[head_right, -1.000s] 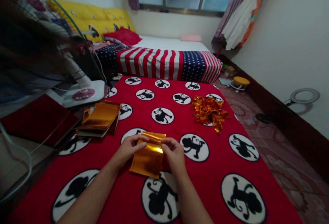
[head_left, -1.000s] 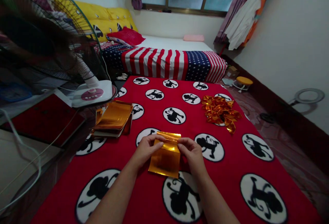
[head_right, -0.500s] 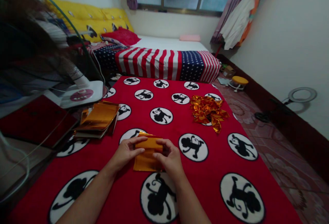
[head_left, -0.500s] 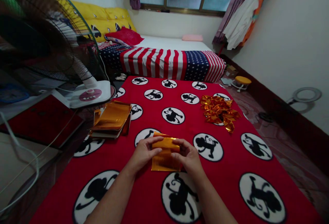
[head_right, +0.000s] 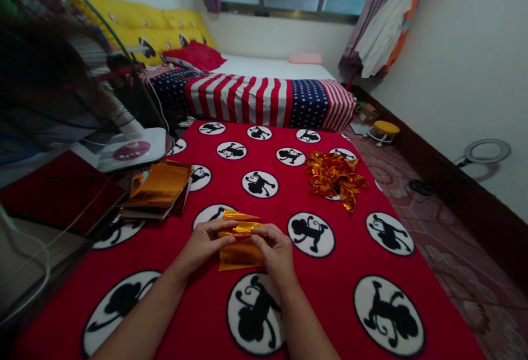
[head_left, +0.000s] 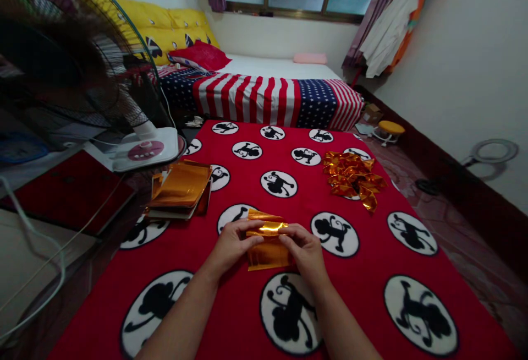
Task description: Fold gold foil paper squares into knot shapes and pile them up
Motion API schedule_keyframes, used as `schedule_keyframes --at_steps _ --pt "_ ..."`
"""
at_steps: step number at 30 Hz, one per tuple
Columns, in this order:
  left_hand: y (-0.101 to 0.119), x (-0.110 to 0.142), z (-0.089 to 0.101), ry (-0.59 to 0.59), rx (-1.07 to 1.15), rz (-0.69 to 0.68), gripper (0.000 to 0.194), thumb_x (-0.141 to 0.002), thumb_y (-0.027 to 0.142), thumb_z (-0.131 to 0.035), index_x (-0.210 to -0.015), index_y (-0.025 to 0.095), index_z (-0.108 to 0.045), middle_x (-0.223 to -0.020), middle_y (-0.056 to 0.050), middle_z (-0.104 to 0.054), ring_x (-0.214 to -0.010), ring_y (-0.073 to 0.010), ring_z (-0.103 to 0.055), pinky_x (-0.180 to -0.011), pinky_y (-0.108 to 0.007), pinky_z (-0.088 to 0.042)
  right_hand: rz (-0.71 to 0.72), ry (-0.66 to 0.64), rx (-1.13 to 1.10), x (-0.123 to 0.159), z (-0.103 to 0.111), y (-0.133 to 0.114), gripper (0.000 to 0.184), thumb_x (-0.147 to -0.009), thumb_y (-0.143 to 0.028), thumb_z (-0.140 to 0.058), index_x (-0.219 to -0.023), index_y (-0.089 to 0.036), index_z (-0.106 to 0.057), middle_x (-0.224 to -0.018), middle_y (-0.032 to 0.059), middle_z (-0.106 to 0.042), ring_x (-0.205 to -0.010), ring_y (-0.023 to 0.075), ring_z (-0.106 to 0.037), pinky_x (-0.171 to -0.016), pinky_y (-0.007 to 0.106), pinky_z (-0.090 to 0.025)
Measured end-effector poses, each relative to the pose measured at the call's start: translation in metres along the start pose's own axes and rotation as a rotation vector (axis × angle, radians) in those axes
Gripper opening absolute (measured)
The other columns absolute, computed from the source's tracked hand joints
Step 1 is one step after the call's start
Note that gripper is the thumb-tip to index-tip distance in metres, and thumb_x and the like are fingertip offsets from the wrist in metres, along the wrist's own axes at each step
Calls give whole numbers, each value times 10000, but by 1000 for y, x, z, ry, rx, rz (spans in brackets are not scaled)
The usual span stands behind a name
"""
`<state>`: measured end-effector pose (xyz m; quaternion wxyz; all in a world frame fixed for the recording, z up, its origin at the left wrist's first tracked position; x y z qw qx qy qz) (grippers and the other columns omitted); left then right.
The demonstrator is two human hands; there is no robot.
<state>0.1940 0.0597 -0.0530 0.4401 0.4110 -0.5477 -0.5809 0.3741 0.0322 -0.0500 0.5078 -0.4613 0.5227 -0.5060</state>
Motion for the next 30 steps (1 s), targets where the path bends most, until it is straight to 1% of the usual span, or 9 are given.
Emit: schedule_keyframes --at_steps 3,5,8,12,16,19,23,25,30 --pt "2 1 0 13 -21 -14 252 -733 281 -746 -970 198 -760 -1099 -98 -707 -1004 -233 -651 -882 -323 -496 24 32 3 -1 3 -3 87 -766 -307 -709 -788 -236 -755 -927 51 -672 -895 206 -630 -783 312 -493" --pt "5 2 0 29 -79 -32 195 -755 298 -728 -910 187 -771 -1003 -96 -724 -931 -218 -662 -838 -305 -497 17 45 -12 0 4 -3 89 -759 -311 -719 -767 -229 -752 -935 52 -672 -903 206 -629 -795 312 -491" --pt "9 3 0 54 -175 -66 166 -782 316 -702 -848 183 -777 -870 -84 -725 -818 -197 -658 -760 -283 -491 -21 73 -53 1 6 1 98 -736 -312 -739 -731 -214 -734 -876 45 -677 -849 200 -632 -757 304 -495" --pt "15 4 -1 66 -194 -107 161 -797 321 -687 -806 184 -772 -849 -81 -719 -801 -193 -650 -733 -274 -484 -59 131 -115 2 8 4 111 -697 -295 -770 -717 -205 -707 -804 28 -686 -777 183 -627 -717 290 -493" --pt "19 4 -1 75 -166 -154 136 -786 290 -690 -757 171 -750 -845 -82 -710 -808 -193 -648 -735 -272 -492 -67 153 -124 3 8 3 124 -692 -300 -772 -718 -201 -703 -779 25 -692 -752 180 -629 -701 290 -494" --pt "15 4 0 87 -98 -108 118 -769 265 -695 -818 164 -729 -856 -74 -716 -798 -188 -660 -717 -263 -507 -85 176 -136 3 9 3 145 -677 -313 -782 -719 -201 -701 -756 22 -694 -716 178 -628 -666 288 -497" --pt "7 4 0 90 51 -30 246 -734 244 -717 -962 158 -693 -951 -76 -726 -868 -199 -684 -764 -283 -539 -118 203 -156 4 9 3 193 -635 -321 -810 -715 -195 -686 -728 17 -691 -684 175 -631 -653 294 -502" --pt "5 4 0 88 63 -3 270 -725 245 -727 -975 149 -700 -970 -89 -731 -879 -210 -690 -774 -299 -547 -129 216 -180 4 9 4 224 -622 -319 -820 -722 -196 -662 -717 11 -683 -672 172 -631 -641 291 -504" --pt "-3 4 1 103 90 40 275 -716 257 -745 -967 146 -727 -971 -103 -742 -877 -230 -699 -784 -328 -556 -88 231 -211 3 9 5 290 -631 -295 -820 -803 -214 -601 -757 -4 -679 -700 162 -642 -649 275 -512"
Point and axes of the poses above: each hand's wrist, its own x-axis away from the middle knuckle, its own z-axis out of the back of the hand, y = z × x, the point moved 7 cm from there along -x, towards the middle knuckle
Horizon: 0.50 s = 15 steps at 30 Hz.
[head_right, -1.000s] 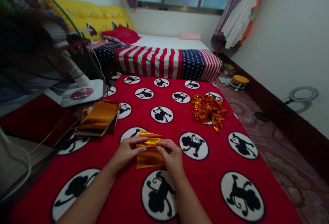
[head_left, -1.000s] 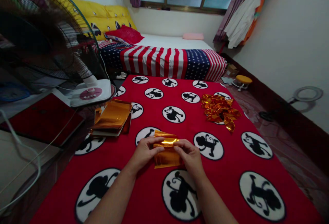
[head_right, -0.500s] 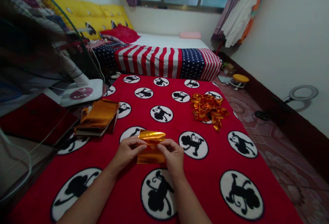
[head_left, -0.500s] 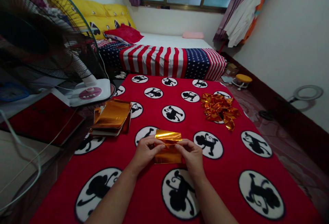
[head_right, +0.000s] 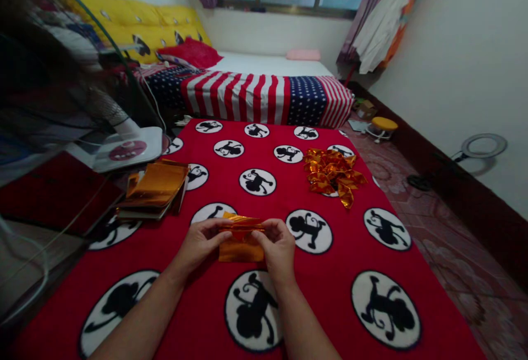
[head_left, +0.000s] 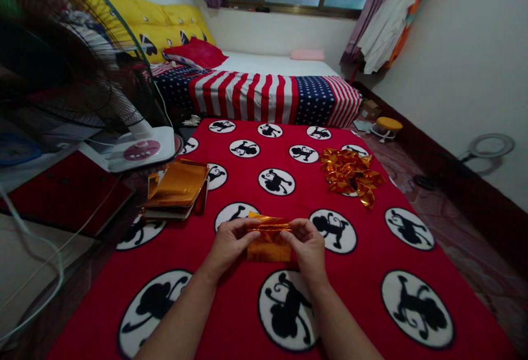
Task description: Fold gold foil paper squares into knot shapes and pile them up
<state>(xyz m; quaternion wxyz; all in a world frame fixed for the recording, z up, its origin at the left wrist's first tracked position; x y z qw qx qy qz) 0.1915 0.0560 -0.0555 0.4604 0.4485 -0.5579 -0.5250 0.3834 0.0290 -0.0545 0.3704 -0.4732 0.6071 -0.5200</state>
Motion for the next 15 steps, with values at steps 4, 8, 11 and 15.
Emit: schedule_keyframes --at_steps 4,8,11,15 --pt "0 -1 0 7 1 -10 258 -704 252 -754 -941 151 -734 -969 -99 -746 -877 -228 -699 -789 -329 -557 -4 -5 8 -1 0 1 341 -633 -291 -816 -882 -217 -595 -809 10 -699 -743 177 -660 -682 291 -520" --pt "2 -1 -1 25 46 0 256 -681 252 -769 -914 156 -727 -955 -90 -748 -867 -227 -703 -776 -325 -562 2 4 13 0 0 0 306 -625 -288 -820 -843 -212 -618 -789 5 -693 -715 168 -650 -662 284 -514" --pt "1 -2 0 60 45 11 239 -672 248 -775 -883 152 -721 -916 -82 -750 -828 -216 -703 -752 -309 -559 2 4 19 0 0 -1 268 -640 -285 -810 -822 -207 -629 -773 7 -692 -712 166 -647 -664 285 -515" --pt "-2 -2 3 104 -16 14 213 -662 246 -782 -837 143 -718 -844 -73 -742 -760 -200 -691 -705 -288 -551 0 12 17 1 1 0 258 -642 -275 -808 -823 -201 -640 -780 13 -699 -727 167 -652 -678 285 -515"
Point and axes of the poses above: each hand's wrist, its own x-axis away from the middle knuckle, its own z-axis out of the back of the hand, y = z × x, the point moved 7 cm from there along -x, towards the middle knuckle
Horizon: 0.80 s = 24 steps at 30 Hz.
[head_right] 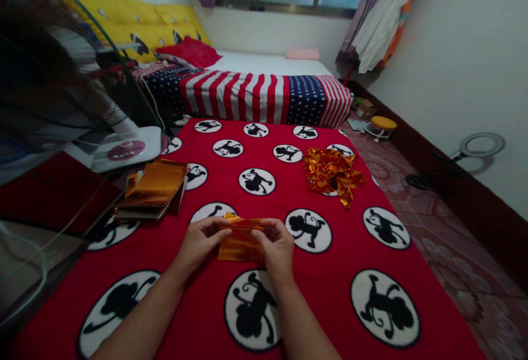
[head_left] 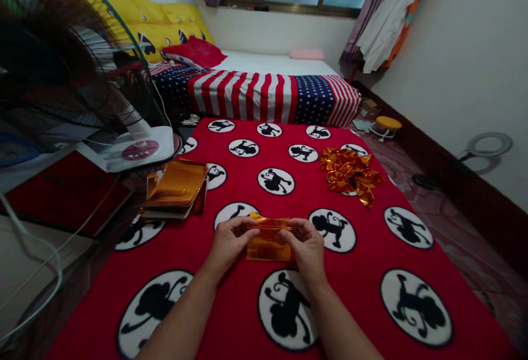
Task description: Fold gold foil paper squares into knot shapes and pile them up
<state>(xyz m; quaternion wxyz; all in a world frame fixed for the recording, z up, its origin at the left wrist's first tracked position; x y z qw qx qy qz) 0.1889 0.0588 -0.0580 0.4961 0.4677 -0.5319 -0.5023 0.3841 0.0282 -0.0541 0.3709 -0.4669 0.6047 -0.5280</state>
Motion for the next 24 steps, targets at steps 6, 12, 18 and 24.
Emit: schedule_keyframes --at_steps 6,12,18,24 --pt "1 1 0 2 14 7 186 -655 246 -783 -787 142 -704 -800 -64 -726 -730 -189 -679 -672 -273 -543 3 0 3 0 0 1 224 -665 -270 -794 -824 -203 -651 -782 9 -698 -728 164 -652 -684 282 -513" --pt "0 1 0 -12 28 12 188 -646 240 -785 -782 137 -705 -801 -69 -727 -733 -190 -683 -679 -274 -547 7 25 28 0 1 1 214 -648 -273 -797 -791 -197 -657 -742 7 -689 -684 158 -635 -642 268 -501" --pt "1 0 1 -9 -7 -2 182 -647 240 -778 -778 133 -709 -794 -67 -727 -720 -177 -679 -660 -252 -538 2 19 26 0 1 5 217 -650 -286 -789 -794 -194 -655 -739 10 -690 -680 158 -635 -632 263 -503" --pt "3 0 0 -12 5 -17 156 -652 220 -775 -761 133 -706 -785 -58 -729 -708 -164 -679 -644 -231 -534 12 28 51 -1 1 4 212 -657 -276 -784 -802 -193 -654 -747 11 -690 -697 161 -640 -650 265 -506"
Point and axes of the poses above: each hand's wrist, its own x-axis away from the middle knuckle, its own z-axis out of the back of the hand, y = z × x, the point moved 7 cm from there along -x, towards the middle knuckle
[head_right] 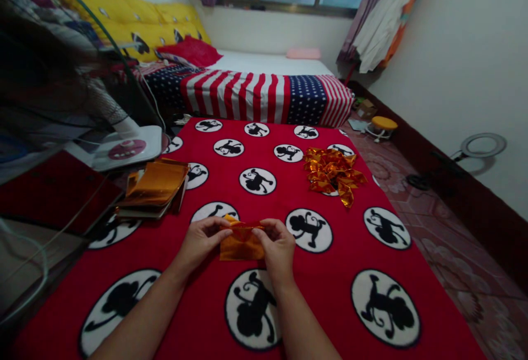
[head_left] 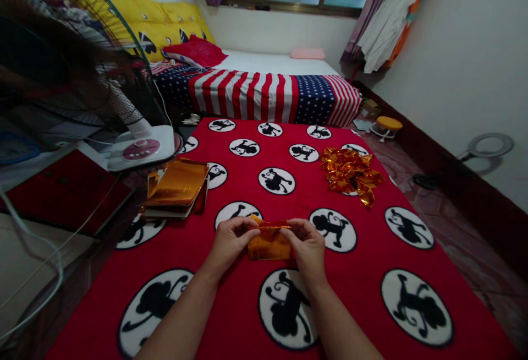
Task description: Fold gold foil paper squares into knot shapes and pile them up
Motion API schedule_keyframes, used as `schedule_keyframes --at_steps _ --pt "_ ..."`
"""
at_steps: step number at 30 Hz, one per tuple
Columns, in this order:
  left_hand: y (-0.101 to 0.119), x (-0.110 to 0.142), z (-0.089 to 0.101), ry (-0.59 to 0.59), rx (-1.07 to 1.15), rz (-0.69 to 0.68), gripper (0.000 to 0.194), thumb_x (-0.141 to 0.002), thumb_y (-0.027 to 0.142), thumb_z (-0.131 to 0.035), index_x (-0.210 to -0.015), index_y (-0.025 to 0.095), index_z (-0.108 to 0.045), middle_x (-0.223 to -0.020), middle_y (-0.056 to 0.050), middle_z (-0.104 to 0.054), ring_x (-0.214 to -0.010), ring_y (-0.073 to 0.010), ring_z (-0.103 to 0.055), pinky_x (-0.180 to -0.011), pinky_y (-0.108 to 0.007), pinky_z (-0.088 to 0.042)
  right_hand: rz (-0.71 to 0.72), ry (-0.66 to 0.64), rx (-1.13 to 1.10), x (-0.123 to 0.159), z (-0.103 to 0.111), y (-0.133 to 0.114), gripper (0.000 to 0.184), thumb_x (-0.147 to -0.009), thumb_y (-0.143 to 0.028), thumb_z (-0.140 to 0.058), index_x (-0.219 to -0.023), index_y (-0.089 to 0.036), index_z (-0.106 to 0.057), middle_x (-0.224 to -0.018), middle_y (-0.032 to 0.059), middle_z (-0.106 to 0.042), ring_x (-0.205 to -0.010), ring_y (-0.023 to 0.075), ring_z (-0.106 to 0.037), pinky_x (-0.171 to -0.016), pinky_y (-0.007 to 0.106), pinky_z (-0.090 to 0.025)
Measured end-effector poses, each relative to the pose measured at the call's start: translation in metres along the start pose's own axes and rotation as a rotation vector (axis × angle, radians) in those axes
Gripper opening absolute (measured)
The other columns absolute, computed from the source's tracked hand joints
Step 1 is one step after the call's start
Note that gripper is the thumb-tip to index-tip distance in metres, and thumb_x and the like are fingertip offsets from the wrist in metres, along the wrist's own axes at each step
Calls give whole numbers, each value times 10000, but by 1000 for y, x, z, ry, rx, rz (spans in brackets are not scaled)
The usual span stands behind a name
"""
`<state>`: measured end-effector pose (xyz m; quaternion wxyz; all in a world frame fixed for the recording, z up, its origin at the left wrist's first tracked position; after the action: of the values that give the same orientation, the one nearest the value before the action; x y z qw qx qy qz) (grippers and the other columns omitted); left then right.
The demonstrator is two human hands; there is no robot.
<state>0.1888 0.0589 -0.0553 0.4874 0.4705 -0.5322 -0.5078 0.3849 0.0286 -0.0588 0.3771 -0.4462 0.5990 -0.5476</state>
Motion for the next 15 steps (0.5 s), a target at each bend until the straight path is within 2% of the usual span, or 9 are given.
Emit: schedule_keyframes --at_steps 15 --pt "-2 0 1 12 17 -1 169 -639 214 -786 -764 136 -703 -775 -52 -726 -703 -165 -681 -641 -232 -535 41 21 23 2 1 -4 152 -666 -256 -779 -734 -186 -662 -714 2 -679 -669 146 -627 -631 245 -495"
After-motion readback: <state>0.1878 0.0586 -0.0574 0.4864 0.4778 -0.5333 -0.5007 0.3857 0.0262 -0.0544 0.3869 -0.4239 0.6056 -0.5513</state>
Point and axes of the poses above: each hand's wrist, its own x-axis away from the middle knuckle, its own z-axis out of the back of the hand, y = z × x, the point moved 7 cm from there along -x, towards the middle knuckle
